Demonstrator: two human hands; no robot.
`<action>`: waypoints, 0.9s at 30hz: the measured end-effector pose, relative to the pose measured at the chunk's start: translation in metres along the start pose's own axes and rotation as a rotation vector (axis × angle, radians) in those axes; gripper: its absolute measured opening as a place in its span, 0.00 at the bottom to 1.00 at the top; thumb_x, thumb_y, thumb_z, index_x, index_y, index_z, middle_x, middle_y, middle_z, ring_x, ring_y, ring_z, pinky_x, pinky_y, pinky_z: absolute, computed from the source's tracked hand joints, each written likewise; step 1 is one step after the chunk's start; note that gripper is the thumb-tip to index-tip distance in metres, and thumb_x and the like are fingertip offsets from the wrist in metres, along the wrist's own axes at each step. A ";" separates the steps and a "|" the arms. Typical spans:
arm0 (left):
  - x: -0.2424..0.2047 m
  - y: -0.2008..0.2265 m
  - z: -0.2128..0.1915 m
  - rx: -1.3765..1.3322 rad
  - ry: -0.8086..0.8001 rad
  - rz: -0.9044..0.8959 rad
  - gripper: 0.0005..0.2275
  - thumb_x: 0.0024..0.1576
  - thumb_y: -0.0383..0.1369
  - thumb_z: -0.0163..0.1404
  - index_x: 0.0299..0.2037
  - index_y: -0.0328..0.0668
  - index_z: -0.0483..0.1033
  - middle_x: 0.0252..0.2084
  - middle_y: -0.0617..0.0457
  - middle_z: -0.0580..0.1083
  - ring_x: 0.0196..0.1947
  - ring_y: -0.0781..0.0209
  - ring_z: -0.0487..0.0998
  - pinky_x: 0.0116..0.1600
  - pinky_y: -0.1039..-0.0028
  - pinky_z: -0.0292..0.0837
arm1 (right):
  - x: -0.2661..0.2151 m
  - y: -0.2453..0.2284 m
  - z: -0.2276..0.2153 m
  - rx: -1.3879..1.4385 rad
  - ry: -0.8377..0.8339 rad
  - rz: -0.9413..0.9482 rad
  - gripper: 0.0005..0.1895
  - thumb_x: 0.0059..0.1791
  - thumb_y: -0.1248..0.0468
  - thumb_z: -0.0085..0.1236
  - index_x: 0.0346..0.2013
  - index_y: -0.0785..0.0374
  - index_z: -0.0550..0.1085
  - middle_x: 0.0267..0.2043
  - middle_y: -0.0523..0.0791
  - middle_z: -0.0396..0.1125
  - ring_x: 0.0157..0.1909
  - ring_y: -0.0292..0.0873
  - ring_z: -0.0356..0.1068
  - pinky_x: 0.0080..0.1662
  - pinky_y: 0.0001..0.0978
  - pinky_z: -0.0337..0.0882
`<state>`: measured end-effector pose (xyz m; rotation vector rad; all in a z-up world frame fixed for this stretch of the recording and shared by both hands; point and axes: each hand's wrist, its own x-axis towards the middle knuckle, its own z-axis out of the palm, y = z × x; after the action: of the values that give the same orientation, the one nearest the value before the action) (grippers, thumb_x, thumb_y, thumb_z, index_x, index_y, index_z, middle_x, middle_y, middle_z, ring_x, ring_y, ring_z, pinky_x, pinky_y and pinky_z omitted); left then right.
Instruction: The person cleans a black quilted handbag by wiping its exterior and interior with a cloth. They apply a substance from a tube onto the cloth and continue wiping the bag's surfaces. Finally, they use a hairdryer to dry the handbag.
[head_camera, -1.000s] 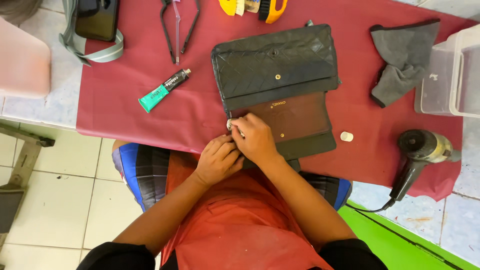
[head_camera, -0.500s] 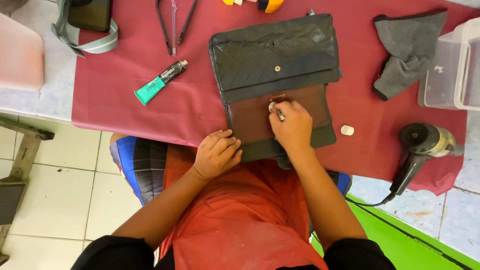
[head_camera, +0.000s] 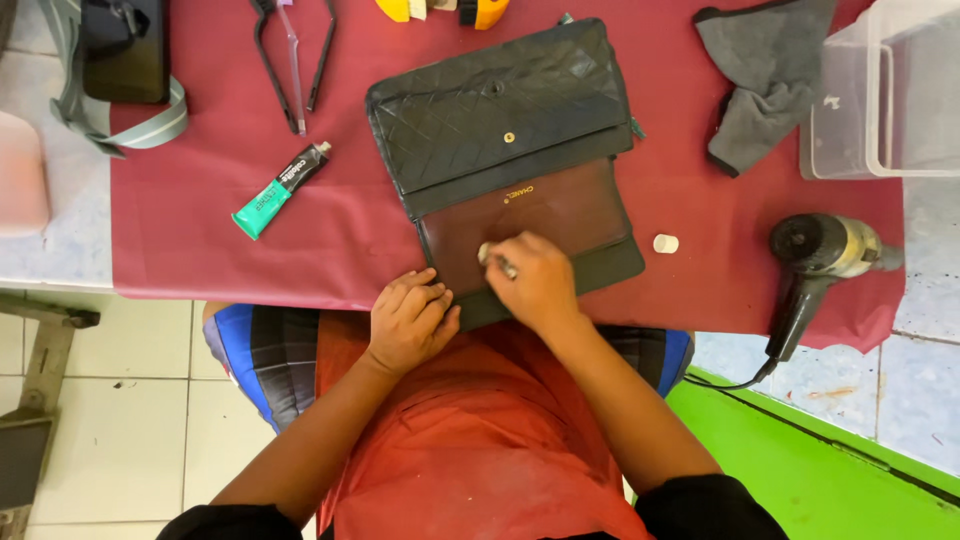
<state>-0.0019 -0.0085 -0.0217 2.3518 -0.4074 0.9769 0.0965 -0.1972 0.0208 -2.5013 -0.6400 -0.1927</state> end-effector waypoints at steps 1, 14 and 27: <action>0.001 0.000 0.001 -0.003 0.000 0.006 0.08 0.58 0.35 0.55 0.34 0.40 0.82 0.37 0.51 0.77 0.43 0.49 0.82 0.52 0.59 0.79 | 0.003 0.011 -0.002 -0.001 0.006 0.003 0.05 0.40 0.60 0.65 0.30 0.51 0.80 0.25 0.45 0.69 0.32 0.53 0.75 0.37 0.42 0.76; 0.011 0.005 -0.002 0.066 -0.089 -0.022 0.08 0.60 0.38 0.51 0.36 0.44 0.78 0.52 0.55 0.80 0.54 0.50 0.81 0.61 0.57 0.70 | 0.019 0.053 -0.004 0.015 0.062 0.093 0.04 0.42 0.60 0.65 0.31 0.52 0.81 0.26 0.46 0.70 0.33 0.53 0.75 0.38 0.43 0.76; 0.011 0.001 0.001 0.071 -0.089 -0.022 0.09 0.61 0.40 0.49 0.36 0.48 0.78 0.51 0.57 0.80 0.53 0.53 0.81 0.59 0.60 0.70 | 0.044 0.050 0.009 -0.083 0.164 0.061 0.03 0.44 0.60 0.65 0.31 0.54 0.80 0.25 0.46 0.68 0.31 0.53 0.74 0.36 0.42 0.75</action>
<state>0.0057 -0.0100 -0.0139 2.4651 -0.3866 0.8925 0.1595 -0.2110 0.0011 -2.5472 -0.4977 -0.4050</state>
